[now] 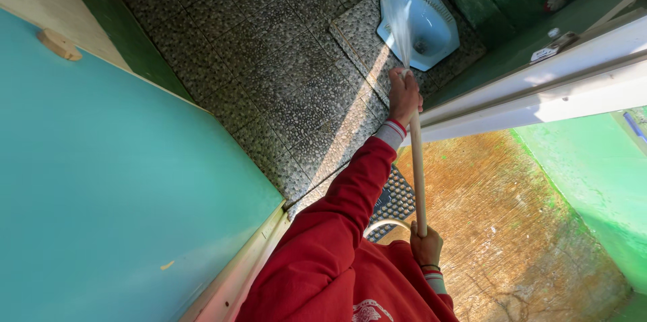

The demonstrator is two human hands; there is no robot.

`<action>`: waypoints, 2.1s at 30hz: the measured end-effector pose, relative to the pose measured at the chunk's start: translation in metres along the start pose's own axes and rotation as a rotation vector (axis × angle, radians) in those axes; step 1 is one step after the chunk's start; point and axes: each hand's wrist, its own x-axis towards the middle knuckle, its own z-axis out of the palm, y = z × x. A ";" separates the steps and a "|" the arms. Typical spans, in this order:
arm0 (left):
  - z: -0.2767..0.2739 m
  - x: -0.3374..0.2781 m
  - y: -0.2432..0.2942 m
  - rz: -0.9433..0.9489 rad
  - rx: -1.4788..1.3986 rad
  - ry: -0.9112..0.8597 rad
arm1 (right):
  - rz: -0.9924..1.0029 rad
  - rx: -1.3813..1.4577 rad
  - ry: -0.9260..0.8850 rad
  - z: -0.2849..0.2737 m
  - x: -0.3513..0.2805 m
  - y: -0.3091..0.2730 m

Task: The person uses a hose to spray water on a tiled floor and a squat toilet in a small bathroom. They move the hose back and forth to rinse the floor and the toilet bowl, then step back outside the room to continue rinsing the entrance area.

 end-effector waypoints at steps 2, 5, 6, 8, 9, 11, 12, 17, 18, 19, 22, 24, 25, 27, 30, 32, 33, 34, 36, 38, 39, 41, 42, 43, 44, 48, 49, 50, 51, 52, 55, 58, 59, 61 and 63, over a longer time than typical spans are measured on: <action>0.007 -0.004 0.001 0.005 0.012 0.008 | 0.042 -0.012 -0.009 -0.005 0.002 0.000; 0.017 -0.005 0.005 0.023 0.019 -0.014 | 0.055 0.001 0.003 -0.010 0.006 -0.002; 0.020 -0.007 0.006 0.014 0.056 -0.003 | 0.063 0.003 -0.002 -0.011 0.006 -0.003; 0.028 -0.008 0.009 -0.003 0.130 0.014 | 0.077 0.008 -0.009 -0.012 0.008 -0.005; 0.031 -0.010 0.012 -0.008 0.141 0.017 | 0.083 0.008 -0.015 -0.013 0.007 -0.006; 0.034 -0.012 0.018 -0.014 0.159 0.026 | 0.090 0.008 -0.024 -0.014 0.008 -0.008; 0.035 -0.012 0.021 -0.025 0.162 0.030 | 0.101 0.015 -0.032 -0.015 0.009 -0.009; 0.038 -0.015 0.035 -0.067 0.243 0.063 | 0.086 0.051 -0.018 -0.018 0.011 -0.013; 0.038 -0.016 0.036 -0.056 0.253 0.069 | 0.108 0.053 -0.033 -0.019 0.010 -0.014; 0.038 -0.016 0.038 -0.046 0.263 0.076 | 0.130 0.056 -0.049 -0.018 0.011 -0.014; 0.038 -0.014 0.041 -0.034 0.276 0.086 | 0.147 0.056 -0.052 -0.019 0.014 -0.016; 0.039 -0.012 0.043 -0.029 0.282 0.093 | 0.128 0.050 -0.038 -0.019 0.015 -0.016; 0.039 -0.010 0.044 -0.024 0.286 0.098 | 0.110 0.045 -0.029 -0.019 0.016 -0.017; 0.040 -0.010 0.044 -0.013 0.294 0.100 | 0.099 0.039 -0.023 -0.020 0.017 -0.017; 0.043 -0.007 0.044 0.015 0.293 0.089 | 0.101 0.047 -0.025 -0.021 0.020 -0.019; 0.045 -0.005 0.043 0.036 0.272 0.081 | 0.089 0.063 -0.019 -0.022 0.021 -0.019; 0.045 -0.004 0.042 0.024 0.279 0.088 | 0.074 0.054 -0.008 -0.023 0.021 -0.020; 0.046 -0.002 0.041 0.014 0.285 0.096 | 0.058 0.044 0.004 -0.024 0.022 -0.020; 0.047 0.002 0.037 0.027 0.295 0.118 | 0.065 0.053 0.002 -0.026 0.025 -0.020; 0.046 0.006 0.031 0.073 0.304 0.148 | 0.112 0.089 -0.027 -0.027 0.026 -0.020; 0.045 0.008 0.028 0.075 0.303 0.157 | 0.115 0.087 -0.028 -0.027 0.027 -0.020; 0.045 0.013 0.021 0.078 0.301 0.173 | 0.122 0.082 -0.029 -0.028 0.029 -0.020; 0.044 0.015 0.018 0.109 0.318 0.183 | 0.117 0.067 -0.036 -0.029 0.031 -0.020; 0.044 0.018 0.015 0.140 0.336 0.194 | 0.112 0.052 -0.043 -0.029 0.032 -0.020; 0.044 0.019 0.013 0.171 0.354 0.204 | 0.108 0.037 -0.050 -0.029 0.033 -0.020; 0.045 0.026 0.004 0.129 0.360 0.188 | 0.096 0.073 -0.021 -0.031 0.036 -0.018; 0.045 0.027 0.002 0.143 0.367 0.198 | 0.092 0.066 -0.025 -0.032 0.036 -0.018; 0.046 0.028 0.000 0.158 0.374 0.208 | 0.088 0.059 -0.028 -0.032 0.037 -0.017; 0.046 0.029 -0.003 0.169 0.378 0.211 | 0.088 0.060 -0.030 -0.033 0.037 -0.016; 0.047 0.030 -0.005 0.179 0.383 0.214 | 0.089 0.061 -0.032 -0.033 0.037 -0.015; 0.049 0.033 -0.013 0.203 0.398 0.240 | 0.093 0.065 -0.037 -0.035 0.038 -0.013; 0.051 0.034 -0.019 0.214 0.413 0.255 | 0.099 0.072 -0.040 -0.036 0.040 -0.011; 0.052 0.035 -0.020 0.216 0.418 0.258 | 0.101 0.075 -0.040 -0.037 0.040 -0.010; 0.053 0.035 -0.022 0.229 0.433 0.271 | 0.077 0.059 -0.029 -0.038 0.040 -0.009; 0.054 0.034 -0.024 0.214 0.438 0.265 | 0.074 0.047 -0.030 -0.039 0.040 -0.007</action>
